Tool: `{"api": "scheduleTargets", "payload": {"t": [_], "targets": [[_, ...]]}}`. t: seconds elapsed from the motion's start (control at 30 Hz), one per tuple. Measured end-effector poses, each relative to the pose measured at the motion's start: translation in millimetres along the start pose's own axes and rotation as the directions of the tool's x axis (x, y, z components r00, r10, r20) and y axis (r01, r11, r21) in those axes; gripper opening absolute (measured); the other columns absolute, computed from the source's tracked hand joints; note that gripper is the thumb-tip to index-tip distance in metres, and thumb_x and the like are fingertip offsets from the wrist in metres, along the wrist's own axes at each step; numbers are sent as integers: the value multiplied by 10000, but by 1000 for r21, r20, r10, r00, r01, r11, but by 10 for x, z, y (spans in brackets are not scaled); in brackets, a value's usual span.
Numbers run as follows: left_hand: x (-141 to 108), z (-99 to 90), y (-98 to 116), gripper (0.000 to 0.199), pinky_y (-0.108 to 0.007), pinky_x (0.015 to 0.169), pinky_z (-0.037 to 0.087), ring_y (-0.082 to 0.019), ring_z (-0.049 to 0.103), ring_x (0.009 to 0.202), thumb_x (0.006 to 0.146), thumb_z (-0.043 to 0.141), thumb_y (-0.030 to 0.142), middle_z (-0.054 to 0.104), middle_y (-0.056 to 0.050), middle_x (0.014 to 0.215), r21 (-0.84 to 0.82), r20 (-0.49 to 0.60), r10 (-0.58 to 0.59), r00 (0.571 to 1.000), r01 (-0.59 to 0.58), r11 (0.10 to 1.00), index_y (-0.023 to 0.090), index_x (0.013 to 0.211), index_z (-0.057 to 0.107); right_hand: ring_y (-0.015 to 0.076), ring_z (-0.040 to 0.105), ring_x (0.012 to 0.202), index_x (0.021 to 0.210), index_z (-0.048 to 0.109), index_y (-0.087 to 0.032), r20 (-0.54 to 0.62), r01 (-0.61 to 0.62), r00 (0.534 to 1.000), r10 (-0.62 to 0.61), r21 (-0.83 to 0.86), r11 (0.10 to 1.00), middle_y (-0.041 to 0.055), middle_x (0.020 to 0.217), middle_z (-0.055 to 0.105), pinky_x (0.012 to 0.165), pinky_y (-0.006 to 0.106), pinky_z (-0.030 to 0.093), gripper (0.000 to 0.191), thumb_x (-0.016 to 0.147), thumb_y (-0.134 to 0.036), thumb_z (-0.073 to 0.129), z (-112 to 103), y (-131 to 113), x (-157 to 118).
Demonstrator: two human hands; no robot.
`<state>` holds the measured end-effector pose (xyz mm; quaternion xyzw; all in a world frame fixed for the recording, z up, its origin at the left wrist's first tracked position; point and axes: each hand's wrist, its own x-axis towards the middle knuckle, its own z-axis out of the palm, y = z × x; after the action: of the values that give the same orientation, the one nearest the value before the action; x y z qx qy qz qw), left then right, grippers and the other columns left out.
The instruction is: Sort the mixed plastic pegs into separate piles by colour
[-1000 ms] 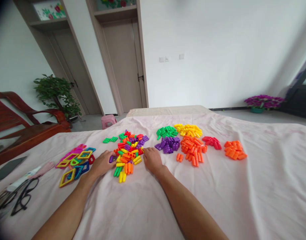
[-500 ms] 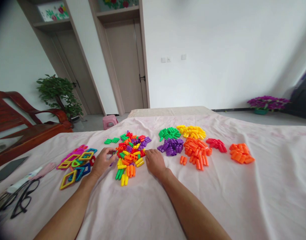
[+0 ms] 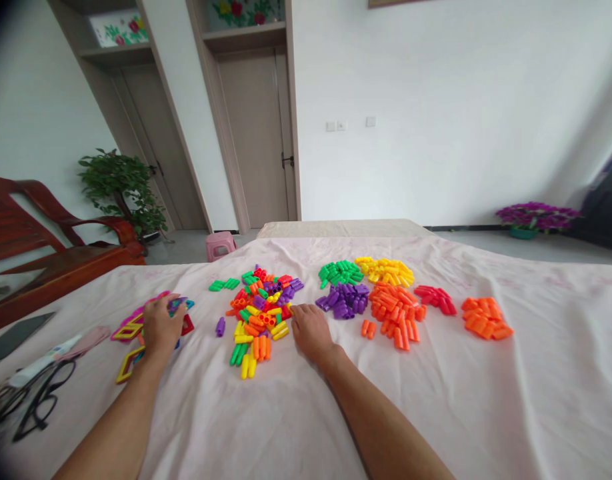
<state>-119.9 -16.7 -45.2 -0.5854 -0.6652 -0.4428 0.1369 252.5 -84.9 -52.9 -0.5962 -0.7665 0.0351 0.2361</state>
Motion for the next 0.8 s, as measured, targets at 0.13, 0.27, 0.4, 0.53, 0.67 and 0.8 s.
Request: {"api": "scheduleTargets", "payload": {"t": [0.13, 0.27, 0.4, 0.53, 0.67, 0.8], "targets": [[-12, -60, 100, 366, -586, 1055, 383, -360, 500, 1251, 879, 580, 359, 592, -178, 1251, 53, -53, 37, 998, -34, 998, 184, 1193, 643, 206, 578, 1132, 1269, 635, -186, 1, 1, 1000, -1, 4, 1000, 85, 1215, 684, 1008, 295, 380, 351, 957, -198, 476, 16, 13, 6], [-164, 7, 672, 376, -477, 1128, 361, -294, 503, 1283, 903, 548, 370, 623, -143, 1263, -180, 132, 321, 938, -295, 938, 192, 1222, 639, 205, 574, 1129, 1265, 638, -186, 1, 1, 1000, -1, 14, 1000, 84, 1211, 683, 1001, 295, 379, 351, 951, -191, 480, 17, 24, 3], [-450, 171, 1289, 502, -539, 1178, 250, -341, 310, 1451, 826, 645, 428, 493, -96, 1480, -217, 430, 488, 760, -437, 873, 294, 1309, 625, 205, 572, 1119, 1264, 638, -188, -8, 7, 1000, -7, 23, 1000, 86, 1201, 682, 989, 295, 380, 355, 941, -186, 489, 17, 32, -7], [-564, 370, 1534, 585, -648, 1147, 171, -424, 219, 1478, 717, 742, 422, 365, -129, 1568, -98, 632, 366, 683, -398, 912, 315, 1285, 645, 206, 577, 1094, 1262, 641, -194, -17, 18, 1000, -17, 35, 999, 78, 1178, 687, 973, 296, 386, 361, 932, -182, 496, 7, 30, -12], [-389, 522, 1434, 347, -531, 1100, 318, -342, 464, 1310, 760, 678, 308, 547, -129, 1371, -56, 590, 327, 738, -367, 929, 257, 1103, 701, 205, 580, 1091, 1250, 649, -193, -8, 11, 1000, -11, 46, 999, 78, 1181, 687, 978, 292, 385, 358, 924, -172, 502, -20, 19, -6], [-137, 629, 1177, 237, -406, 986, 440, -265, 566, 1111, 727, 593, 138, 647, -82, 1130, -179, 496, 318, 808, -263, 948, 239, 916, 694, 206, 582, 1087, 1243, 654, -194, -11, 14, 1000, -14, 73, 997, 76, 1178, 689, 970, 286, 388, 353, 924, -176, 505, -29, 29, 7]]}}
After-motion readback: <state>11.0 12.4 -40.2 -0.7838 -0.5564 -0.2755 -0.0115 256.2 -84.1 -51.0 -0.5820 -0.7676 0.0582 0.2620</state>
